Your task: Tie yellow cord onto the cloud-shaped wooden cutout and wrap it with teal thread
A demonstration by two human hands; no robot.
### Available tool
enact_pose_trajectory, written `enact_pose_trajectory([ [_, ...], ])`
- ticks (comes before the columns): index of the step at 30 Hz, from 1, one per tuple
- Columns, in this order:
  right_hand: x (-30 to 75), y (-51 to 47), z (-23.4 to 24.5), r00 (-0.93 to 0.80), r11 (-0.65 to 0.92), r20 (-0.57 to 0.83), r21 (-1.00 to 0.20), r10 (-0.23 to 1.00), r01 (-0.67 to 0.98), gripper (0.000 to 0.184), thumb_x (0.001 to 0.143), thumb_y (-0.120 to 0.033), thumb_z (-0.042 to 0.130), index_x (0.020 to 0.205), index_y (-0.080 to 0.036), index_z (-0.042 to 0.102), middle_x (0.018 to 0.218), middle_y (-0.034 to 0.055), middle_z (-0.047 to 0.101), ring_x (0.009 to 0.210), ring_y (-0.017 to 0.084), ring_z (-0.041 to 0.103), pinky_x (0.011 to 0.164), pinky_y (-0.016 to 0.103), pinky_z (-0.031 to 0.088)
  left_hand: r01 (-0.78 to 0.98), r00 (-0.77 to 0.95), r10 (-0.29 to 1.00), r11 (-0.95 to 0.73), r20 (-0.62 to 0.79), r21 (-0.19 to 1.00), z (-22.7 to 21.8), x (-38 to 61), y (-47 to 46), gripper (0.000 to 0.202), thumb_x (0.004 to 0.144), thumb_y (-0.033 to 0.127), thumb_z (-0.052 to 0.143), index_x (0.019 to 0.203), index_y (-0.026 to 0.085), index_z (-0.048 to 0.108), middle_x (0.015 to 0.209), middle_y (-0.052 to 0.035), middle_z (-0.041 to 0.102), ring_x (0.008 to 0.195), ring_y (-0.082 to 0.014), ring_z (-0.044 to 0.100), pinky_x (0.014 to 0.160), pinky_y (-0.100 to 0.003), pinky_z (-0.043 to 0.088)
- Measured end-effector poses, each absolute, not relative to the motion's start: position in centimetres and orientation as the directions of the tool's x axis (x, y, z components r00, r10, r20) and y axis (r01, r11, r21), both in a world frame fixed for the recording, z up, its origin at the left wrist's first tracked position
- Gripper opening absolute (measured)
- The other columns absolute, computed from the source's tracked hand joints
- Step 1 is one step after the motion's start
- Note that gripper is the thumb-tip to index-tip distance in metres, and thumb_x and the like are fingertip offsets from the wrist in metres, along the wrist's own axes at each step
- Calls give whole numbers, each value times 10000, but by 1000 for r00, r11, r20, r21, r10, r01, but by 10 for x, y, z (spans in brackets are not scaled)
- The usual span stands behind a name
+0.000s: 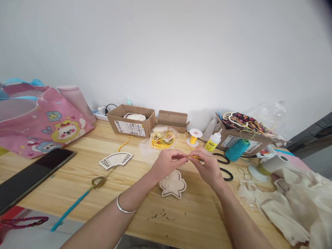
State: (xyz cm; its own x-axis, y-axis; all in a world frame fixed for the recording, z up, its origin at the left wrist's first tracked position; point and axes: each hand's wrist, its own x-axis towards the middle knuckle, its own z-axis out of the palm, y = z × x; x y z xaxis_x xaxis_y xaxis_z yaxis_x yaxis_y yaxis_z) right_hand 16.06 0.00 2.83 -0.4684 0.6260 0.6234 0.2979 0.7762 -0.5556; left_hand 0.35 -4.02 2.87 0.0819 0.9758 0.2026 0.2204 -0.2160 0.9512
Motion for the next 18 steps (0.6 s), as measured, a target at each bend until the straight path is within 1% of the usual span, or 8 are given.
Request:
enact_pose_trajectory([
  [4, 162, -1, 32, -474, 748, 591, -602, 653, 279, 91, 750, -205, 541, 722, -203, 628, 690, 31, 624, 675, 150, 560, 643, 292, 445, 352, 121, 951, -310, 286, 883, 31, 2, -41, 152, 708, 222, 526, 706, 146, 658, 680, -12, 644, 659, -116, 566, 634, -206, 437],
  [7, 165, -2, 36, -467, 734, 580, -618, 667, 281, 89, 740, -221, 555, 691, -202, 628, 700, 34, 622, 722, 166, 555, 697, 321, 438, 419, 158, 938, -346, 308, 840, 32, 2, -41, 156, 709, 202, 514, 693, 153, 661, 664, -7, 638, 634, -112, 554, 597, -194, 416],
  [10, 169, -1, 39, -455, 720, 573, -637, 681, 276, 93, 734, -233, 565, 677, -206, 634, 729, 38, 604, 741, 167, 546, 693, 320, 437, 454, 187, 928, -373, 323, 809, 32, 1, -42, 155, 709, 195, 513, 689, 156, 661, 645, -3, 630, 610, -107, 542, 580, -192, 402],
  [14, 171, -1, 39, -525, 714, 532, -659, 664, 235, 88, 732, -233, 575, 702, -219, 656, 745, 31, 588, 735, 154, 536, 686, 309, 428, 499, 233, 907, -420, 350, 758, 31, 1, -42, 164, 720, 198, 509, 709, 158, 667, 648, -7, 632, 599, -105, 536, 564, -193, 388],
  [16, 171, 0, 38, -550, 694, 502, -687, 668, 215, 91, 732, -229, 578, 698, -224, 662, 733, 26, 584, 724, 148, 531, 684, 305, 422, 490, 278, 891, -453, 359, 745, 30, 2, -42, 169, 730, 203, 504, 723, 157, 667, 659, -12, 639, 595, -103, 540, 567, -193, 391],
  [18, 171, 1, 37, -537, 656, 484, -731, 691, 186, 85, 724, -223, 587, 689, -225, 665, 721, 21, 583, 717, 145, 527, 678, 300, 417, 459, 334, 863, -500, 379, 734, 28, 3, -42, 170, 740, 206, 499, 730, 161, 662, 663, -12, 640, 589, -98, 542, 579, -193, 398],
])
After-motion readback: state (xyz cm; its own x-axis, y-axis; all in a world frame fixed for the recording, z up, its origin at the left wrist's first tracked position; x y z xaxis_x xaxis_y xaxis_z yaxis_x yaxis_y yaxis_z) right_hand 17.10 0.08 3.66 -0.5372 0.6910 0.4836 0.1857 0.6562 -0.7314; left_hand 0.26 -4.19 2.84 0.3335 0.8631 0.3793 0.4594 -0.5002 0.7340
